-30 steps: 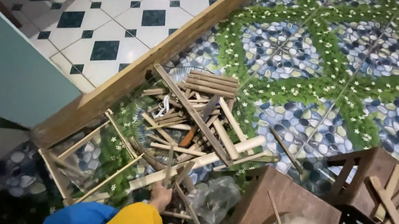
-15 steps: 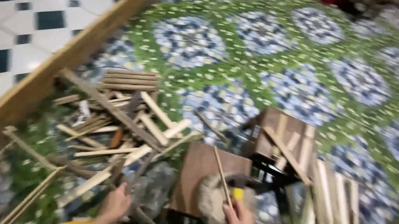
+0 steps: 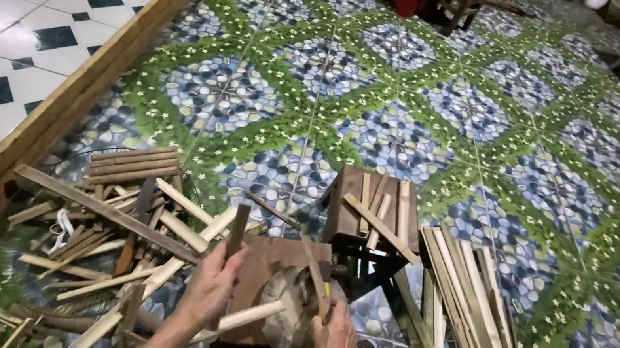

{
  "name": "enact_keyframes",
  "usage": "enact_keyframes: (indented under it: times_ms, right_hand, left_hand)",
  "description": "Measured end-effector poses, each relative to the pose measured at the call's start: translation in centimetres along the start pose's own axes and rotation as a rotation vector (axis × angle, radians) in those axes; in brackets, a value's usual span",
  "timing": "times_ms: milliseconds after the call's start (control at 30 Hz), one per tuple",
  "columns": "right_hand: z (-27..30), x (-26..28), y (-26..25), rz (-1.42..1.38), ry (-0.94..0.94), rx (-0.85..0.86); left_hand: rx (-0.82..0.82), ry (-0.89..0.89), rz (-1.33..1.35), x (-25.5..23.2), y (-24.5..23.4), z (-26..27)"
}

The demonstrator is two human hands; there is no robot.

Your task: Assembling small wooden frames by aligning slats and hammering them together.

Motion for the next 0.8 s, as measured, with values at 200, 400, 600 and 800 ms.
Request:
enact_keyframes:
  times_ms: [200, 400, 600, 800]
  right_hand:
    - [-3.3, 5.1, -5.1, -0.115, 0.143, -0.119]
    - [-12.5, 6.8, -5.0, 0.099, -0.027, -0.470]
    - [-17.2, 5.5, -1.9, 0.075, 0.070, -0.418]
    - [-18.2, 4.3, -1.8, 0.013, 0.181, -0.294]
  left_hand:
    - [0.195, 0.100, 0.320, -0.5, 4.7, -1.7]
    - [0.412, -0.031, 0.453, 2.4, 8.5, -2.6]
    - [0.412, 0.001, 0.486, 4.2, 8.7, -4.5]
    - [0.465, 0.038, 0.437, -1.1, 8.9, -3.7]
Point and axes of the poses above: each hand's wrist, its own z-axis away from the middle knuckle, its own y-axis out of the palm, x = y × z, the point moved 7 cm from there along -z, towards the middle knuckle, and after that the axes turned 10 degrees about y, right-handed, at the moved point
